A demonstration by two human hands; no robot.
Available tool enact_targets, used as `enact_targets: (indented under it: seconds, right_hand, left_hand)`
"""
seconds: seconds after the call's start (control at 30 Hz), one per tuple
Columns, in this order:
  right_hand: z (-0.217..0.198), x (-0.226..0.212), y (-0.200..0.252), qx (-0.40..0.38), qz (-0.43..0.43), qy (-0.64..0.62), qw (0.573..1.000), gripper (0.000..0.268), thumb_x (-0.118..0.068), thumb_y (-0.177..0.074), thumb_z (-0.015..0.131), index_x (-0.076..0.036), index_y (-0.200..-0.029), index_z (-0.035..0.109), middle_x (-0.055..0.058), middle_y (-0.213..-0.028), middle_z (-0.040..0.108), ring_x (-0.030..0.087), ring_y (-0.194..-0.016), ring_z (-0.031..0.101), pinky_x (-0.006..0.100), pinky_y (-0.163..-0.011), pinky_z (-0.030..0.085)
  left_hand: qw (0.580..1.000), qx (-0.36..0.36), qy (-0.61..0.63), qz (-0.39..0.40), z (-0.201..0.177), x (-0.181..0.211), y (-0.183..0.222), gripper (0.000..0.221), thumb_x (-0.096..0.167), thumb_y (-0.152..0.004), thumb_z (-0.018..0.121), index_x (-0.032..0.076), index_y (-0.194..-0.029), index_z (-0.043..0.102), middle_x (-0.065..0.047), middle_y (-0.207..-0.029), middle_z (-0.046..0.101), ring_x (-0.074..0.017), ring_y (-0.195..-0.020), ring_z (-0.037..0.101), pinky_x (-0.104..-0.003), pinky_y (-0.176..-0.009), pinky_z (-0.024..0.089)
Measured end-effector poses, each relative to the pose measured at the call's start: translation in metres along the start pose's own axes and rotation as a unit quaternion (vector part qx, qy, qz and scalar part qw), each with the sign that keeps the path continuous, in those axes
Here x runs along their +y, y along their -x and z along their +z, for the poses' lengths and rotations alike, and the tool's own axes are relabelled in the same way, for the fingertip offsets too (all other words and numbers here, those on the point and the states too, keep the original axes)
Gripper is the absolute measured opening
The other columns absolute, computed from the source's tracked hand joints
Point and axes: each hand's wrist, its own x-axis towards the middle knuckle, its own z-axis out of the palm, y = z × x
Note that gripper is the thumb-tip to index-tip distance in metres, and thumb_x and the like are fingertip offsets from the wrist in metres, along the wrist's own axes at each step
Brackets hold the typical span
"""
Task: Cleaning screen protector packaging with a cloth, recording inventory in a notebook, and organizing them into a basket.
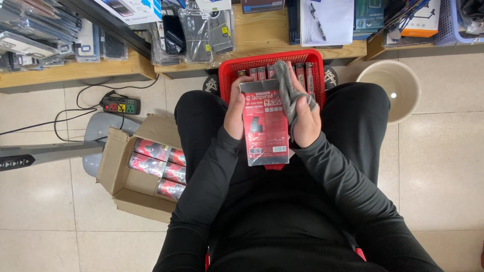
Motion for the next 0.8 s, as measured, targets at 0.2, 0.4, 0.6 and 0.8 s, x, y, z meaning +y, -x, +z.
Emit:
enact_targets:
  seconds: [0.2, 0.4, 0.6, 0.8]
  right_hand:
    - [0.015, -0.009, -0.005, 0.280, 0.060, 0.071, 0.955, 0.038, -0.028, -0.104, 0.047, 0.004, -0.103, 0.068, 0.017, -0.096, 0.069, 0.021, -0.092, 0.066, 0.036, -0.091, 0.055]
    - [-0.012, 0.021, 0.017, 0.274, 0.021, 0.206, 0.939, 0.043, -0.023, -0.107, 0.042, 0.003, -0.087, 0.070, 0.016, -0.079, 0.069, 0.015, -0.076, 0.064, 0.028, -0.072, 0.055]
    - [0.036, -0.014, 0.031, -0.143, -0.169, 0.473, 0.853, 0.068, -0.059, -0.101, 0.019, -0.018, -0.142, 0.053, 0.011, -0.152, 0.043, 0.036, -0.146, 0.029, 0.059, -0.119, 0.000]
    - [0.052, 0.015, 0.051, -0.231, -0.142, 0.541, 0.796, 0.057, -0.051, -0.101, 0.040, -0.021, -0.148, 0.044, 0.014, -0.159, 0.030, 0.037, -0.147, 0.025, 0.063, -0.117, 0.006]
  left_hand:
    - [0.994, -0.020, 0.104, -0.031, -0.006, -0.007, -0.005, 0.056, 0.048, -0.101, 0.052, 0.013, -0.143, 0.040, -0.017, -0.128, 0.061, -0.0280, -0.112, 0.065, -0.044, -0.090, 0.058]
    - [0.971, 0.010, 0.233, -0.041, -0.011, 0.011, -0.010, 0.055, 0.044, -0.105, 0.042, 0.010, -0.148, 0.038, -0.023, -0.136, 0.057, -0.0371, -0.119, 0.061, -0.056, -0.095, 0.054]
    - [0.971, 0.041, 0.232, -0.030, 0.001, 0.007, -0.010, 0.060, 0.049, -0.106, 0.039, 0.009, -0.150, 0.033, -0.026, -0.139, 0.053, -0.0409, -0.125, 0.056, -0.061, -0.107, 0.043]
    - [0.962, 0.045, 0.269, -0.023, -0.002, 0.033, -0.009, 0.056, 0.055, -0.104, 0.032, 0.018, -0.147, 0.035, -0.018, -0.140, 0.054, -0.0349, -0.128, 0.054, -0.059, -0.116, 0.035]
